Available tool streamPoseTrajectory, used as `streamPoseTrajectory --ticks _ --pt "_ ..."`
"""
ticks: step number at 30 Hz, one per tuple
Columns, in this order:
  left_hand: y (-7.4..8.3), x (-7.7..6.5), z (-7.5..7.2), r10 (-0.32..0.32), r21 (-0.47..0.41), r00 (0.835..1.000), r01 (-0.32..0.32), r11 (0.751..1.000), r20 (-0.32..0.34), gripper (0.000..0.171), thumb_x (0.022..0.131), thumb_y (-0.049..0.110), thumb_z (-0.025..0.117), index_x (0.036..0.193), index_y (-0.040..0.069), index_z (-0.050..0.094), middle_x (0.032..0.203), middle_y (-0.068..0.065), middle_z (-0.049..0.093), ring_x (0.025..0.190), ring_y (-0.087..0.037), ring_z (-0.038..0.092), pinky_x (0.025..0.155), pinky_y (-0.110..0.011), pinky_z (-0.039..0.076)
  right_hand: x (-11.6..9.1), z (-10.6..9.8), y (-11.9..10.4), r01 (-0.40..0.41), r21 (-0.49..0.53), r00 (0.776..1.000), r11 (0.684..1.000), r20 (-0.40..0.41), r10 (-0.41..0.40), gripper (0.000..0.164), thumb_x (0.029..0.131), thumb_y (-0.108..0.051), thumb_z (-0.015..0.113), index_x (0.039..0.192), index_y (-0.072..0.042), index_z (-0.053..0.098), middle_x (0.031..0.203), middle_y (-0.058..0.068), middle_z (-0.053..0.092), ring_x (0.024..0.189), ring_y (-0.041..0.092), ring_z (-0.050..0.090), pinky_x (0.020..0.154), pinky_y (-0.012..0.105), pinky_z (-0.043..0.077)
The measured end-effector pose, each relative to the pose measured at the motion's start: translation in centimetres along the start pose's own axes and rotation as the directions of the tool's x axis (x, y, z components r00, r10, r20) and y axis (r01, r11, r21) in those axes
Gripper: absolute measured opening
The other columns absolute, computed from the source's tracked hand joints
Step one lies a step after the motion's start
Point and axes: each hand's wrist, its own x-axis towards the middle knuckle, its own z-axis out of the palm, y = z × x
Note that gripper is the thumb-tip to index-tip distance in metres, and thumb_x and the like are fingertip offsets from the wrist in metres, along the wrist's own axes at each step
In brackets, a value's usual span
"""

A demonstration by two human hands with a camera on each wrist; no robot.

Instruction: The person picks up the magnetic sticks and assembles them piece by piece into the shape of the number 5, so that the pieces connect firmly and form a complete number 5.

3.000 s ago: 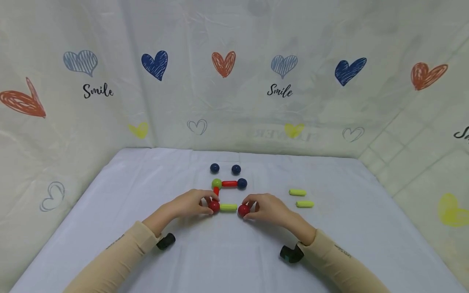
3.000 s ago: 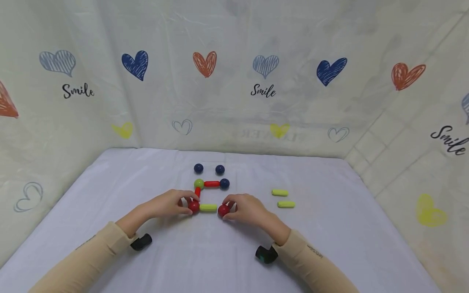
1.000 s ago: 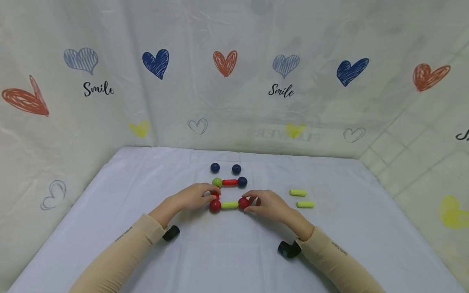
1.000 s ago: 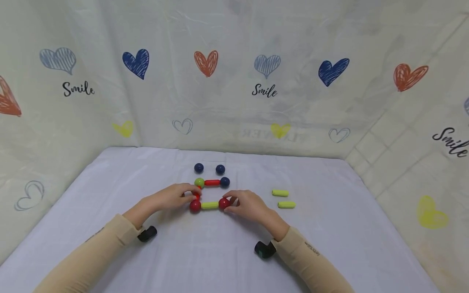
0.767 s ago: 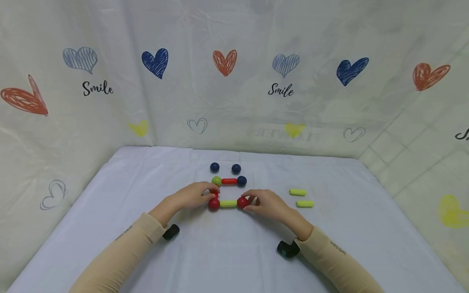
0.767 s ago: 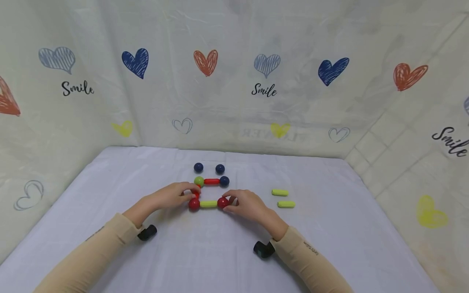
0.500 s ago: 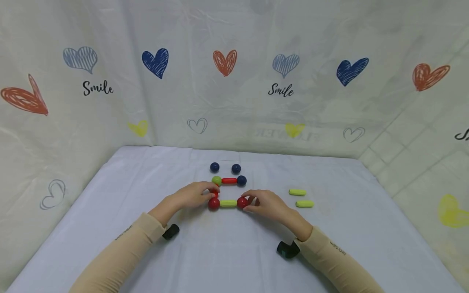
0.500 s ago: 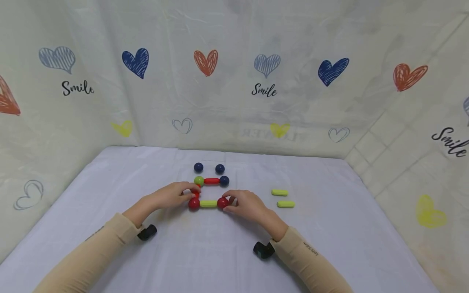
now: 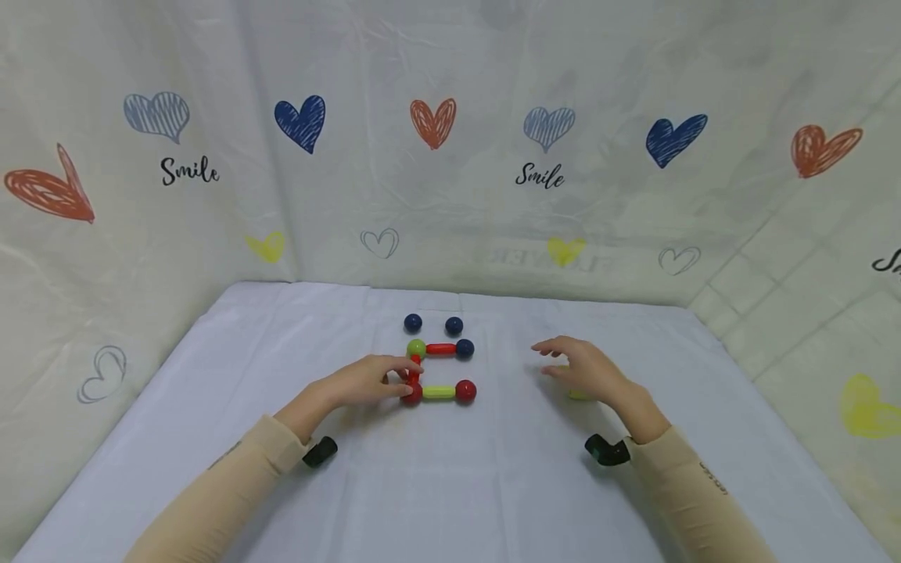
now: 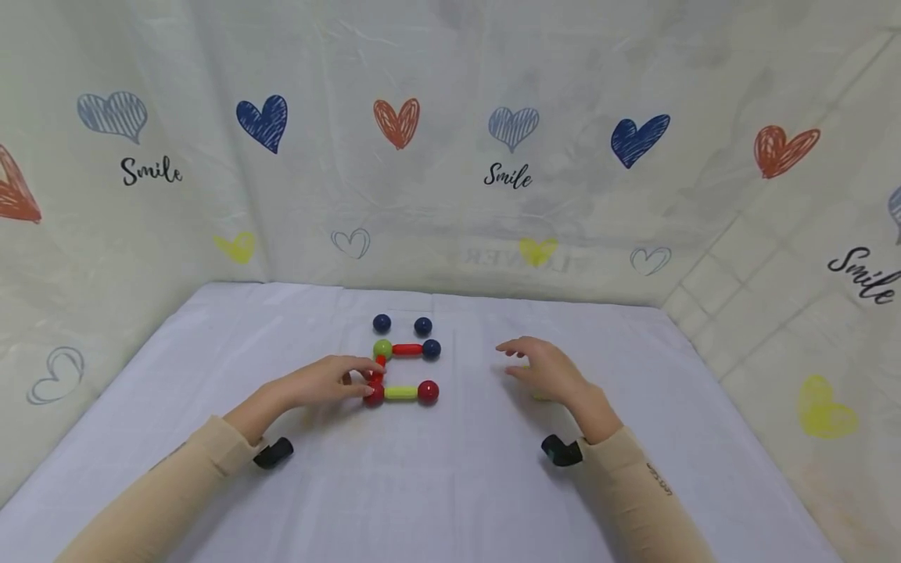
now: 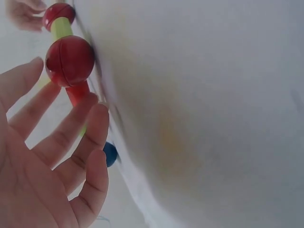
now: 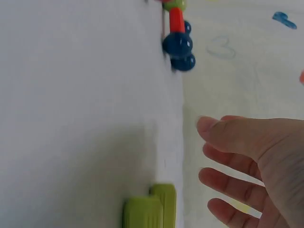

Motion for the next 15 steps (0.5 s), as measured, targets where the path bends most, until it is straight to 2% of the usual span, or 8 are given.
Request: streamPoseTrajectory --ticks 4,7,15 --pt "-0.1 -0.1 0.1 0.005 -0.021 1.0 -0.004 1.0 0.011 0.042 0.097 0.021 0.073 0.137 0.018 0.065 0.12 0.001 0.066 0.095 -0.016 0.062 0.086 -0.036 0.052 -1.3 -1.5 2.7 -0.072 -0.05 0.997 0.996 0.009 0.073 0.041 0.092 -0.009 0.076 0.13 -0.002 0.067 0.12 0.015 0.067 0.108 0.036 0.061 0.089 0.054 0.05" --pt "-0.1 -0.1 0.0 0.015 -0.024 1.0 -0.015 1.0 0.006 0.042 0.095 0.019 0.076 0.136 0.018 0.066 0.119 0.0 0.066 0.093 -0.016 0.063 0.084 -0.036 0.052 -2.1 -2.2 4.0 -0.103 -0.046 0.994 0.994 0.031 0.104 0.041 0.091 -0.011 0.077 0.13 -0.001 0.068 0.119 0.013 0.066 0.107 0.034 0.061 0.088 0.052 0.05" --pt "0.0 -0.1 0.0 0.021 -0.017 1.0 -0.021 1.0 0.002 0.046 0.094 0.017 0.077 0.138 0.018 0.064 0.116 0.0 0.066 0.095 -0.018 0.062 0.084 -0.036 0.053 -2.3 -1.9 5.6 -0.113 0.018 0.992 0.993 0.063 0.112 0.04 0.091 -0.013 0.078 0.129 -0.003 0.068 0.121 0.011 0.068 0.107 0.031 0.06 0.087 0.049 0.05"
